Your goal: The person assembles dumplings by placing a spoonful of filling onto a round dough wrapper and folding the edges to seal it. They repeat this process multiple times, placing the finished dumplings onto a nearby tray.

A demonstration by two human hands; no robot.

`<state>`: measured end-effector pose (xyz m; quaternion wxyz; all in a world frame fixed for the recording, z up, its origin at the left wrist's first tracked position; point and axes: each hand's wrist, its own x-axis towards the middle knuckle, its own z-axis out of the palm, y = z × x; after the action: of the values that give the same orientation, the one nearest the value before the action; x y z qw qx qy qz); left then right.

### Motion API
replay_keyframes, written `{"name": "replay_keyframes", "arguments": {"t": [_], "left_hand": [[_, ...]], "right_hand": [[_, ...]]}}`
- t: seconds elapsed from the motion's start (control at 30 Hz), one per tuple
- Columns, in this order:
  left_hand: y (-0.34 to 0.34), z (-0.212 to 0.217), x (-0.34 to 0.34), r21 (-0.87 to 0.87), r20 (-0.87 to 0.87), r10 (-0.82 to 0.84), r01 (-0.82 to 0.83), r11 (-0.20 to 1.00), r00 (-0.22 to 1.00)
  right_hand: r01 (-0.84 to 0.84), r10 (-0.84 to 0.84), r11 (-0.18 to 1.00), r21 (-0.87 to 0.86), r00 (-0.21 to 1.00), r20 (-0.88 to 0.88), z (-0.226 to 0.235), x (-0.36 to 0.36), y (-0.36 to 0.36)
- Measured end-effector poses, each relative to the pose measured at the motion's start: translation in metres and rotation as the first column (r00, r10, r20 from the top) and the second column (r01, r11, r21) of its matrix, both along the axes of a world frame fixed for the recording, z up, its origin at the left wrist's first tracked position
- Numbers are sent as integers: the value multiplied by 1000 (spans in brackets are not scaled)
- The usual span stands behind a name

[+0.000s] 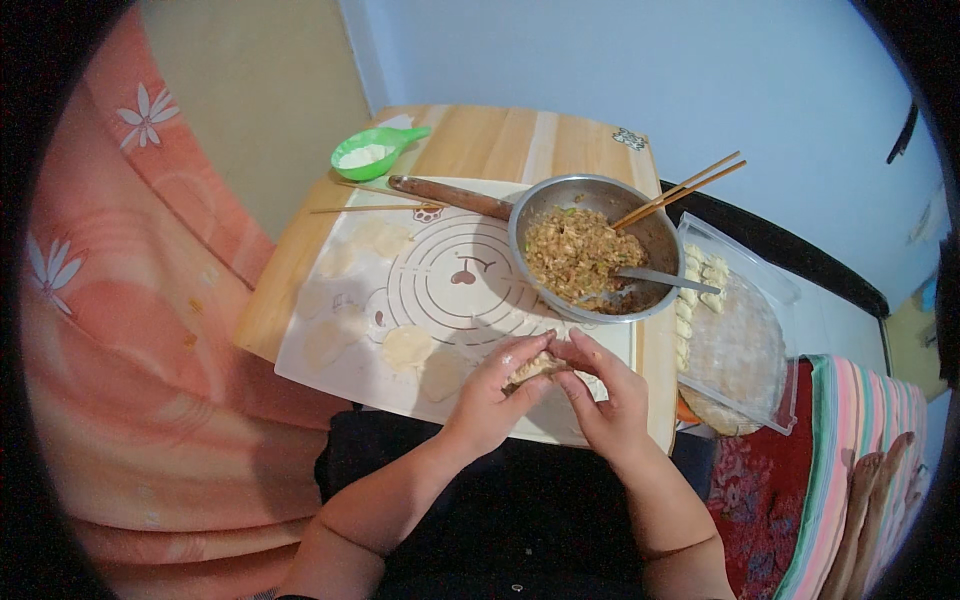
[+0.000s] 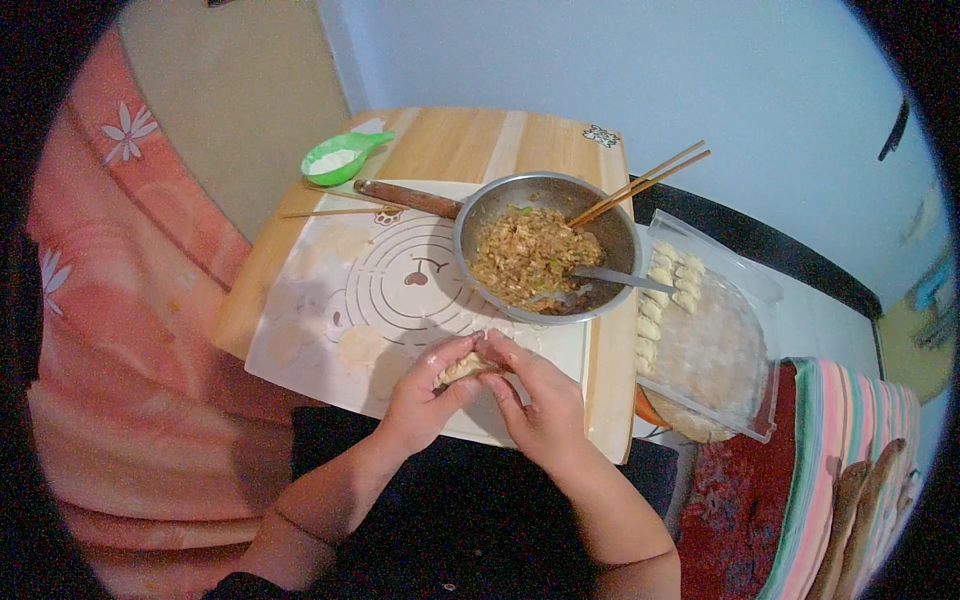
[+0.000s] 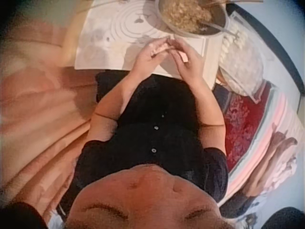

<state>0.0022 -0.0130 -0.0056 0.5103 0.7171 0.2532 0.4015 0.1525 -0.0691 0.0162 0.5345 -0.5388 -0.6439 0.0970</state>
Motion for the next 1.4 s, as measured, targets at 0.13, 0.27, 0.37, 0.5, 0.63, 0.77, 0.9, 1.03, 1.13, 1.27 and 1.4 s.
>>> {"name": "replay_keyframes", "arguments": {"t": [0.13, 0.27, 0.37, 0.5, 0.63, 0.77, 0.9, 1.03, 1.13, 1.27, 1.4], "left_hand": [[4, -4, -1, 44, 27, 6, -7, 999, 1000], [1, -2, 1, 33, -55, -23, 25, 999, 998], [0, 3, 2, 39, -60, -22, 24, 999, 998], [-1, -1, 0, -87, 13, 2, -1, 996, 1000], [5, -3, -2, -162, 54, -38, 46, 986, 998], [5, -6, -1, -159, 59, -42, 51, 986, 997], [6, -8, 0, 7, -38, -64, 64, 998, 997], [3, 1, -1, -330, 12, -168, 162, 930, 986], [7, -4, -2, -617, 369, -162, 372, 693, 915], [19, -10, -2, -703, 510, -138, 504, 501, 849], [25, -20, -2, -705, 524, -131, 514, 489, 842]], "right_hand": [[-9, 10, 1000, 9, 1000, -25, 2, 1, 1], [6, -6, 1000, -10, 1000, -28, -1, -1, 1], [10, -15, 998, -61, 997, -78, -4, -2, 0], [-62, 23, 992, -113, 947, -319, 2, -1, -3], [-93, 38, 982, -165, 949, -312, 0, 6, -3], [-47, 13, 983, -177, 981, -191, 4, 5, -4], [-69, 53, 990, -122, 990, -129, 0, 4, -1], [-44, 35, 991, -130, 997, -69, 6, 4, 2], [-52, 22, 981, -186, 987, -158, 3, 8, 4], [-126, 97, 982, -138, 976, -196, 3, 14, 4], [-154, 179, 977, -145, 968, 178, 5, 2, 3]]}}
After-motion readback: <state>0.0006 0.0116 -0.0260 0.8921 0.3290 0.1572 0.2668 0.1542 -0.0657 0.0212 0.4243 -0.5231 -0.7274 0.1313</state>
